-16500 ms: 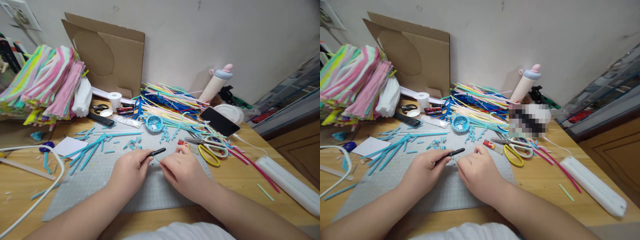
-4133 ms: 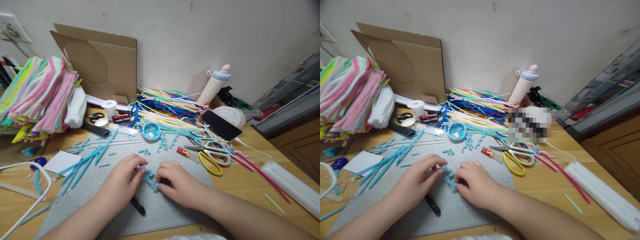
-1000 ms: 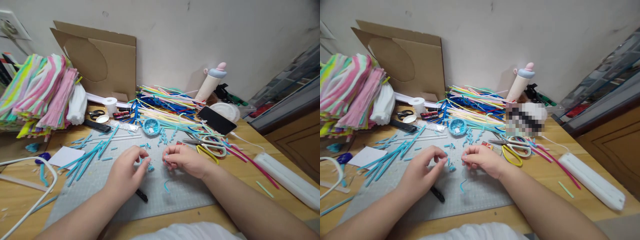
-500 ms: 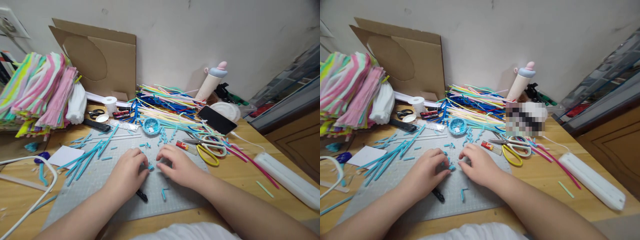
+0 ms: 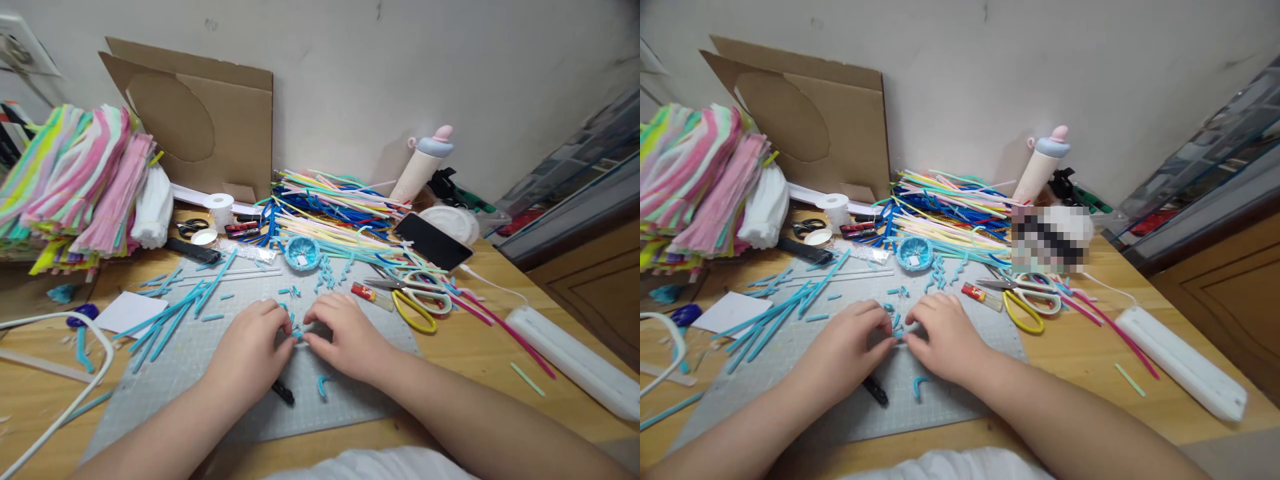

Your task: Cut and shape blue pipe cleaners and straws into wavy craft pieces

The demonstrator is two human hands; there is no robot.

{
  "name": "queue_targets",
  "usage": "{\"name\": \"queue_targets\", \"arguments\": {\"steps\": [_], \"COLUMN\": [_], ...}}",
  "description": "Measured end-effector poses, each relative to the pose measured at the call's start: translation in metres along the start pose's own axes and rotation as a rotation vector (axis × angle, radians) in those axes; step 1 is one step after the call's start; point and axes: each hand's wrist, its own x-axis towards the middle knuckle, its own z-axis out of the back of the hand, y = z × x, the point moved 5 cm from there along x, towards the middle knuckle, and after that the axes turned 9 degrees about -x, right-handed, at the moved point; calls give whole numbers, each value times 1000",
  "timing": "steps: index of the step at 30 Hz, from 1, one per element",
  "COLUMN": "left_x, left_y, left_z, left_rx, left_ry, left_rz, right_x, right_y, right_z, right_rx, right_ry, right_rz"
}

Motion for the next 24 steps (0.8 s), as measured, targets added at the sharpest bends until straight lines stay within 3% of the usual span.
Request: {"name": "queue_targets", "arguments": {"steps": [7,11,14,17,20,24], "left_x": [-1,-1,0,0,0,1], "left_y": [1,-1,1,4,6,9], "left_z": [-3,1,2,-7,-15,-17], "left_rx": [-6,-115,-314,-646,-927,-1056], "left_ry": [35,-25,-78,-30,-8,-32], "left_rz": [5,34,103,200,264,300], "right_x": [3,1,-2,-5,-8,-10], "right_y": [7,5,6,8,9,11], "right_z": [-10,1,14,20,20,20], "right_rx": [-24,73,155,211,230,256], "right_ry": [10,-101,-240,-319,-344,-323], "right_rz": [22,-33,-58,-47,-38,5]}}
